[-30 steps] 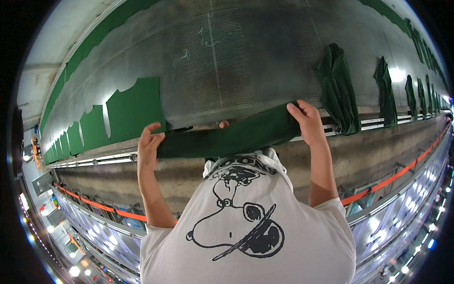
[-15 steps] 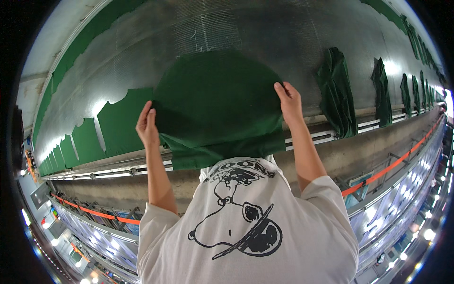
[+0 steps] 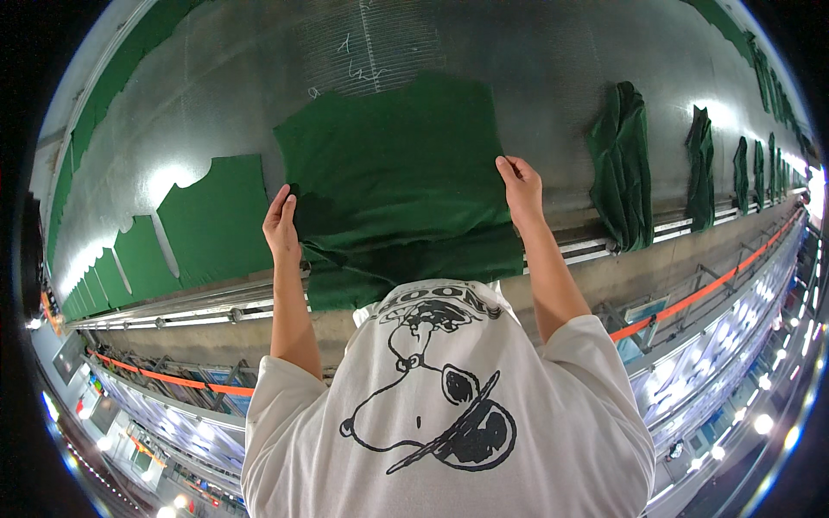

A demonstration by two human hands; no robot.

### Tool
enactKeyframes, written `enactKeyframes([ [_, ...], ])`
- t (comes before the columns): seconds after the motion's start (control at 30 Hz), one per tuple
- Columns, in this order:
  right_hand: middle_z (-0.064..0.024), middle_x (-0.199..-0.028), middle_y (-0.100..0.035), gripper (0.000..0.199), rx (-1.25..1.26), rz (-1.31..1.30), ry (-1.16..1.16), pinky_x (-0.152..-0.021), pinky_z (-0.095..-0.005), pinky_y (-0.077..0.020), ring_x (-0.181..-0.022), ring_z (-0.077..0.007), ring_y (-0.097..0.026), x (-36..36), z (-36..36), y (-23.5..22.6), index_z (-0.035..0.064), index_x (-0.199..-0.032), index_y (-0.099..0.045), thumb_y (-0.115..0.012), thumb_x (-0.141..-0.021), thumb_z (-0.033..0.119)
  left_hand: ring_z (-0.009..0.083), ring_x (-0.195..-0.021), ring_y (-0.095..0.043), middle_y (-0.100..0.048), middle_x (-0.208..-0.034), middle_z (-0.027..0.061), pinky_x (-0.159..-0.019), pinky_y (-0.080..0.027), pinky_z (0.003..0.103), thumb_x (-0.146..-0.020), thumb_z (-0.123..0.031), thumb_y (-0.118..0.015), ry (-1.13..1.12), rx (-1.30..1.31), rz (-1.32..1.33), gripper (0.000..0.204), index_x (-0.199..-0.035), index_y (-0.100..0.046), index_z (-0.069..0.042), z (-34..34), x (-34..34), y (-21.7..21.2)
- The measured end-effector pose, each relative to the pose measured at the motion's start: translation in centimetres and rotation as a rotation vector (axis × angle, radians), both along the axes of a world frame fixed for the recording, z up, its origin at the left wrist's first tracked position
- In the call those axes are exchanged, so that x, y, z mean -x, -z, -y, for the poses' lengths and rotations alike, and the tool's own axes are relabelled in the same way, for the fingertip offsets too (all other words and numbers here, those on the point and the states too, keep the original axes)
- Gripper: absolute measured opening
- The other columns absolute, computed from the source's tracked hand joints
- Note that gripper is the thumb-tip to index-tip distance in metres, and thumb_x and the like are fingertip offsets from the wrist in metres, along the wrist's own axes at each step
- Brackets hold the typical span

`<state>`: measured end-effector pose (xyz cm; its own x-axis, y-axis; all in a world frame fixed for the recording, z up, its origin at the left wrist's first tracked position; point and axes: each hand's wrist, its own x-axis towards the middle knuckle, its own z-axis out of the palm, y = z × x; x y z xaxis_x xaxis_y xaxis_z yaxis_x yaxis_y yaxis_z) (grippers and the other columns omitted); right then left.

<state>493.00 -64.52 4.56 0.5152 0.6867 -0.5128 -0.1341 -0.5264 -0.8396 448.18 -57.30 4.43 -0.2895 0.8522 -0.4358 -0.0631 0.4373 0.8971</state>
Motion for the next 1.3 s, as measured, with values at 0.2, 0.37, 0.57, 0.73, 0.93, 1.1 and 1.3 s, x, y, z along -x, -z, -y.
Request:
enactKeyframes([
  [0.2, 0.0049, -0.09, -0.062, 0.029, 0.008, -0.012, 0.022, -0.07, -0.0206, -0.0397, -0.081, -0.0031, -0.05, -0.1, 0.3, -0.4, -0.0025, -0.111, -0.072, -0.074, -0.098, 0.024, 0.0105, -0.109, -0.063, -0.068, -0.129, 0.0097, -0.096, -0.049, 0.02, -0.098, -0.006, -0.071, -0.022, 0.006, 0.061, 0.04, -0.135, -0.062, 0.007, 0.8, 0.2, -0.6],
  [0.37, 0.0025, -0.098, -0.064, 0.029, 0.029, -0.031, 0.01, -0.083, -0.0213, -0.0431, -0.09, -0.0054, -0.054, -0.3, 0.5, -0.5, -0.0024, -0.113, -0.07, -0.073, -0.099, 0.023, 0.0121, -0.113, -0.063, -0.067, -0.13, 0.0115, -0.099, -0.048, 0.021, -0.097, -0.006, -0.071, -0.03, 0.018, 0.063, 0.041, -0.135, -0.061, 0.008, 1.3, 0.2, -0.6],
  [0.57, 0.0022, -0.098, -0.065, 0.029, 0.013, -0.032, 0.018, -0.082, -0.0216, -0.0432, -0.09, -0.0052, -0.054, -0.2, 0.9, -0.7, -0.0026, -0.113, -0.071, -0.073, -0.099, 0.023, 0.0123, -0.114, -0.063, -0.067, -0.13, 0.0112, -0.1, -0.048, 0.022, -0.097, -0.007, -0.072, -0.021, 0.022, 0.067, 0.042, -0.135, -0.062, 0.007, 1.7, 0.3, -0.4],
  [0.73, 0.0019, -0.097, -0.065, 0.029, -0.013, -0.054, 0.034, -0.081, -0.0218, -0.0434, -0.089, -0.0055, -0.055, -0.3, 1.1, -0.4, -0.0034, -0.113, -0.071, -0.073, -0.098, 0.022, 0.0112, -0.114, -0.062, -0.067, -0.13, 0.0099, -0.1, -0.047, 0.022, -0.097, -0.008, -0.072, -0.019, 0.034, 0.062, 0.042, -0.135, -0.062, 0.006, 1.8, 0.2, -0.5],
  [0.93, 0.0014, -0.099, -0.066, 0.027, 0.009, -0.064, 0.033, -0.084, -0.0213, -0.0439, -0.092, -0.0053, -0.056, -0.3, 1.1, -0.7, -0.0026, -0.114, -0.07, -0.073, -0.099, 0.02, 0.0105, -0.113, -0.062, -0.068, -0.129, 0.0089, -0.099, -0.047, 0.021, -0.097, -0.009, -0.072, -0.013, 0.035, 0.066, 0.041, -0.134, -0.063, 0.005, 2.1, 0.5, -0.2],
  [1.1, 0.0013, -0.1, -0.066, 0.028, -0.002, -0.085, 0.039, -0.085, -0.0215, -0.044, -0.093, -0.0057, -0.056, -0.4, 1.6, -0.3, -0.003, -0.114, -0.07, -0.073, -0.098, 0.02, 0.0105, -0.112, -0.062, -0.069, -0.128, 0.0078, -0.101, -0.046, 0.022, -0.097, -0.012, -0.073, -0.013, 0.05, 0.049, 0.04, -0.133, -0.065, 0.004, 2.2, 0.3, -0.3],
  [1.3, 0.0015, -0.099, -0.066, 0.027, 0.021, -0.059, 0.028, -0.085, -0.0215, -0.0439, -0.093, -0.0057, -0.056, -0.4, 1.9, -0.2, -0.0028, -0.114, -0.07, -0.073, -0.098, 0.019, 0.0116, -0.118, -0.061, -0.068, -0.131, 0.0081, -0.105, -0.044, 0.024, -0.097, -0.015, -0.074, -0.012, 0.059, 0.046, 0.042, -0.134, -0.064, 0.002, 2.5, 0.3, -0.4],
])
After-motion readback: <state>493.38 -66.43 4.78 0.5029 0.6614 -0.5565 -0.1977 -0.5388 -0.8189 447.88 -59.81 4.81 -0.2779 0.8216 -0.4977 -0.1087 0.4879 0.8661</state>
